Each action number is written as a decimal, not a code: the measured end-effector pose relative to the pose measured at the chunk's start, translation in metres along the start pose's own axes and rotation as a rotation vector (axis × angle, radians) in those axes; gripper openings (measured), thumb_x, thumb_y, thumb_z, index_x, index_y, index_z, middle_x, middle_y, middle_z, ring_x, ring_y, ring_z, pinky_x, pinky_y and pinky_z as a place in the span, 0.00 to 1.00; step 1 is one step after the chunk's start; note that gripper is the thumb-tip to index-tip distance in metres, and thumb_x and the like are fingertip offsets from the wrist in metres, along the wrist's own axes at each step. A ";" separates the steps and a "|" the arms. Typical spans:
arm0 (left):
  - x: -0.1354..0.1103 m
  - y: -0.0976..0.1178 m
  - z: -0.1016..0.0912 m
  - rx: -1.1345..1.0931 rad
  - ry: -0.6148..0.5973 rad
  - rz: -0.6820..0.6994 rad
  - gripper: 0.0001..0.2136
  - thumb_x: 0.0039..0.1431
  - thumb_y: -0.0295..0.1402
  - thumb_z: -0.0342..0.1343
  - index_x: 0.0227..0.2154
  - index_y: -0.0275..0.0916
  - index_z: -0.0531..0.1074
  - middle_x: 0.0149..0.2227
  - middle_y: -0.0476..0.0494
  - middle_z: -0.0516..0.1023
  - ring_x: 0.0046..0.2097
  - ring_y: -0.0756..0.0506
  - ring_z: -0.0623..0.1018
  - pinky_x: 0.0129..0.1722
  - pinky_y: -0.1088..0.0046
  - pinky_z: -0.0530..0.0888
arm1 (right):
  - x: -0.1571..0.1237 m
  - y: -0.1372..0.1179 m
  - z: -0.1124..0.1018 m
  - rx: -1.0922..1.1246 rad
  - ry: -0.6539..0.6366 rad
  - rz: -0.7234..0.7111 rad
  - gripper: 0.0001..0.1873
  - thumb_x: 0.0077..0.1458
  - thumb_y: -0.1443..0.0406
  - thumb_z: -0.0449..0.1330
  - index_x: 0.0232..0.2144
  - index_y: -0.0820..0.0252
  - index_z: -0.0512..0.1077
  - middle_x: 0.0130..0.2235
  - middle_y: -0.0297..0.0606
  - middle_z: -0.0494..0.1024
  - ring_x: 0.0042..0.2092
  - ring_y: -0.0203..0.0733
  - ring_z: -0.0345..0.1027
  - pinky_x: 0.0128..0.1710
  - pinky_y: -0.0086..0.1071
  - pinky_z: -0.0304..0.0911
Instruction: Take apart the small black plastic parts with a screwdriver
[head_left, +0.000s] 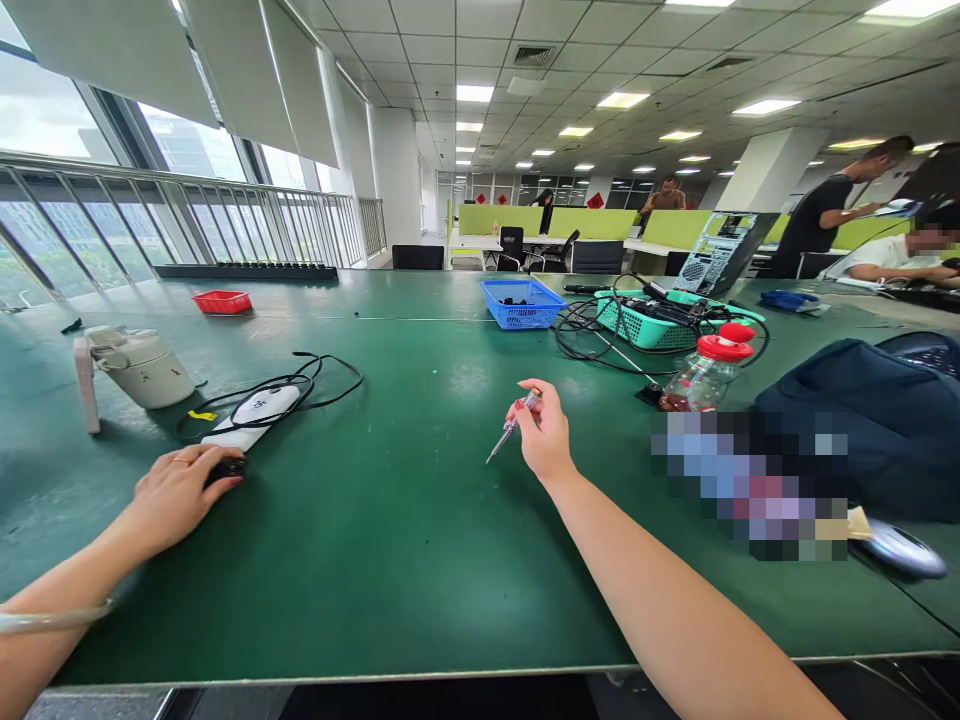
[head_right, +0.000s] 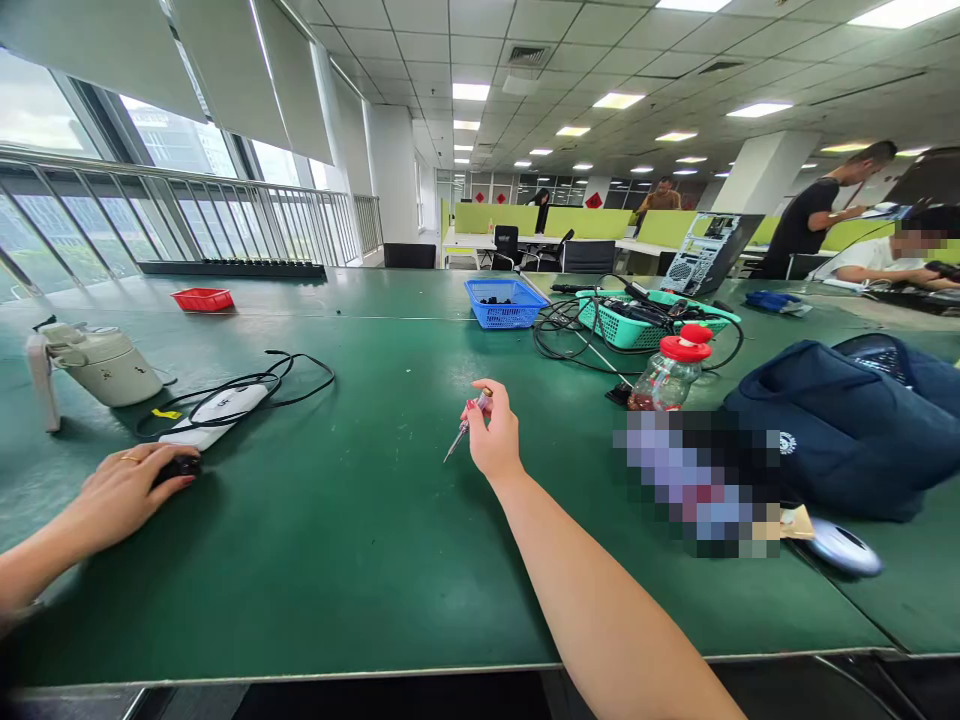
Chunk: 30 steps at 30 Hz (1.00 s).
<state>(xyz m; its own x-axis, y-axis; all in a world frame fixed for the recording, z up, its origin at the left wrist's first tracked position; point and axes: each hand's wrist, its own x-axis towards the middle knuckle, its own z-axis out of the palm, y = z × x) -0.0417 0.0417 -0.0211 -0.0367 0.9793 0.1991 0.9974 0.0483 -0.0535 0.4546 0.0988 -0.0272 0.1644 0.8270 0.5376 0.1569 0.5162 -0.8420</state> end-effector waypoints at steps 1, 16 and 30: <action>0.001 -0.003 -0.006 -0.001 0.022 -0.017 0.27 0.62 0.45 0.39 0.52 0.33 0.73 0.57 0.28 0.76 0.58 0.32 0.73 0.62 0.53 0.66 | 0.000 0.000 0.000 0.003 0.007 0.001 0.15 0.59 0.56 0.58 0.46 0.53 0.66 0.27 0.29 0.75 0.29 0.41 0.74 0.33 0.38 0.71; -0.019 -0.004 -0.055 -0.073 0.139 -0.288 0.24 0.65 0.45 0.42 0.54 0.42 0.76 0.47 0.42 0.81 0.49 0.40 0.78 0.46 0.65 0.76 | -0.001 0.001 -0.002 -0.012 0.006 -0.023 0.15 0.59 0.57 0.58 0.47 0.53 0.65 0.27 0.29 0.74 0.30 0.40 0.74 0.35 0.40 0.72; -0.024 -0.003 -0.025 0.067 0.116 -0.157 0.25 0.65 0.35 0.38 0.58 0.39 0.74 0.56 0.38 0.76 0.45 0.41 0.78 0.47 0.64 0.75 | -0.002 0.004 -0.003 -0.019 -0.021 -0.020 0.15 0.59 0.59 0.58 0.48 0.53 0.66 0.28 0.29 0.74 0.32 0.41 0.74 0.35 0.40 0.73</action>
<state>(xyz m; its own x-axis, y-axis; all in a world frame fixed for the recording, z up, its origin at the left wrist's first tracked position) -0.0424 0.0129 -0.0010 -0.1801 0.9298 0.3209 0.9735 0.2153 -0.0776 0.4580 0.0987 -0.0309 0.1406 0.8212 0.5530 0.1781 0.5285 -0.8301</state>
